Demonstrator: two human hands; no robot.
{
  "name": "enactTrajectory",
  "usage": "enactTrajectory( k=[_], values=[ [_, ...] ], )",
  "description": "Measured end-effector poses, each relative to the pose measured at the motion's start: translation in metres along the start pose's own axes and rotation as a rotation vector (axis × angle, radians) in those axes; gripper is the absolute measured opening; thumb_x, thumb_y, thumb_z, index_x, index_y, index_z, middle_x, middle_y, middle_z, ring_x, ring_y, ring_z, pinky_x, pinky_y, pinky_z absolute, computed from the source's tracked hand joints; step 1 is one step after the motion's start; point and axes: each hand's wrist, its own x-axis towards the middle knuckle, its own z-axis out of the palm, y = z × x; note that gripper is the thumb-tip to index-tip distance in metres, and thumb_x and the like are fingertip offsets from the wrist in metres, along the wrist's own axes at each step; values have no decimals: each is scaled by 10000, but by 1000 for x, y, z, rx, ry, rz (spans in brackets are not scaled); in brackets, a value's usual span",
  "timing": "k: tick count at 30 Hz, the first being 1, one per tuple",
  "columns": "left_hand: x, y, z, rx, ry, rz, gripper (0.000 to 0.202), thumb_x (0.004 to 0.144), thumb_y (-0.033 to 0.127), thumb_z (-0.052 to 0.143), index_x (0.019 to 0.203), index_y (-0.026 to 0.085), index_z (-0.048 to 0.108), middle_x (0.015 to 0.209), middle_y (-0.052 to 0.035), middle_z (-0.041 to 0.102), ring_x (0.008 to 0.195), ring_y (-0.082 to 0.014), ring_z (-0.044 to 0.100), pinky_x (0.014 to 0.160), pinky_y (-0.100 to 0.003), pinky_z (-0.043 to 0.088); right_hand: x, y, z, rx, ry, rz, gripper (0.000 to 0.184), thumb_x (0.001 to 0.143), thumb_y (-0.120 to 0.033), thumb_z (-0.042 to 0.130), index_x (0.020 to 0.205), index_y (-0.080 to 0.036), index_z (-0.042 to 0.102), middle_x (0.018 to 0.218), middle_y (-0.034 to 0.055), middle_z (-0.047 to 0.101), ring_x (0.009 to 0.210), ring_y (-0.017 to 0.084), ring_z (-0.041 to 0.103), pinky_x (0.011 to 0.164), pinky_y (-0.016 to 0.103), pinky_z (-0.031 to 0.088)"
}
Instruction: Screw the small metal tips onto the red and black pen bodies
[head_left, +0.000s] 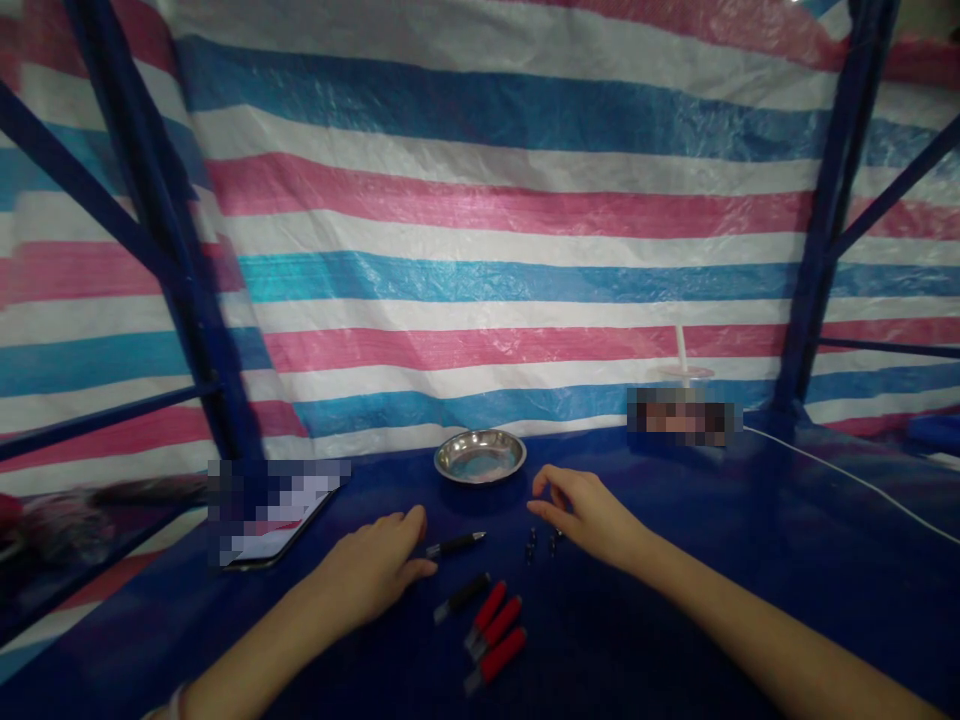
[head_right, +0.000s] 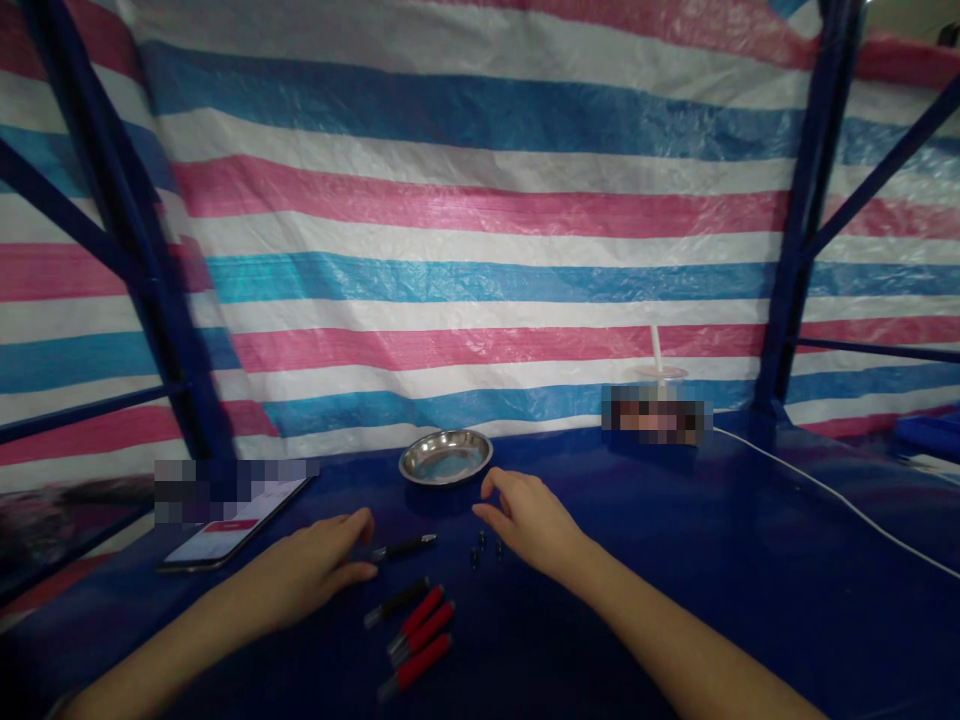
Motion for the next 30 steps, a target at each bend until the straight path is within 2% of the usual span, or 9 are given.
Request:
enactTrajectory(
  k=[2,6,12,16,19,24,30],
  values=[
    [-3,1,2,-25,3,23,203,762,276,425,937,188,477,1009,-88,533,895,-212,536,762,-354,410,-1,0,2,1,13,-7,160,785,-292,475,823,-148,533,621,-12,475,577,88,435,549,196,293],
    [-2,-1,13,-65,1,79,162,778,283,395,891,202,480,936,-53,536,838,-187,545,723,-326,425,-2,-3,7,3,33,-36,152,795,-279,463,829,-149,534,662,-1,483,617,96,439,575,203,308],
    [8,-1,25,-86,103,118,180,811,232,301,848,189,471,872,-37,525,783,-161,540,672,-288,417,-4,-7,7,3,39,-67,157,803,-279,460,818,-150,549,701,13,491,668,107,444,608,214,325],
    [7,7,23,-200,240,131,199,840,253,265,864,190,453,848,-16,528,773,-130,525,687,-255,406,-6,-10,3,34,39,-67,202,821,-312,435,845,-154,559,714,21,498,692,114,451,637,224,336],
    [3,16,19,-247,290,152,197,845,277,280,866,190,455,833,-7,545,768,-123,523,671,-235,395,-7,-14,2,58,17,-87,239,837,-340,403,849,-159,559,713,20,509,711,118,456,652,227,336],
    [-2,25,17,-160,334,232,210,851,258,286,879,191,483,824,4,580,731,-116,538,665,-240,370,-9,-20,3,59,-19,-169,291,866,-330,346,745,-150,539,703,18,532,708,111,454,656,223,323],
    [-7,30,21,-83,429,286,206,853,236,296,901,192,492,858,-2,594,767,-134,545,689,-267,363,-11,-22,5,56,-44,-196,336,874,-341,320,673,-142,502,652,12,508,662,97,442,602,206,303]
  ],
)
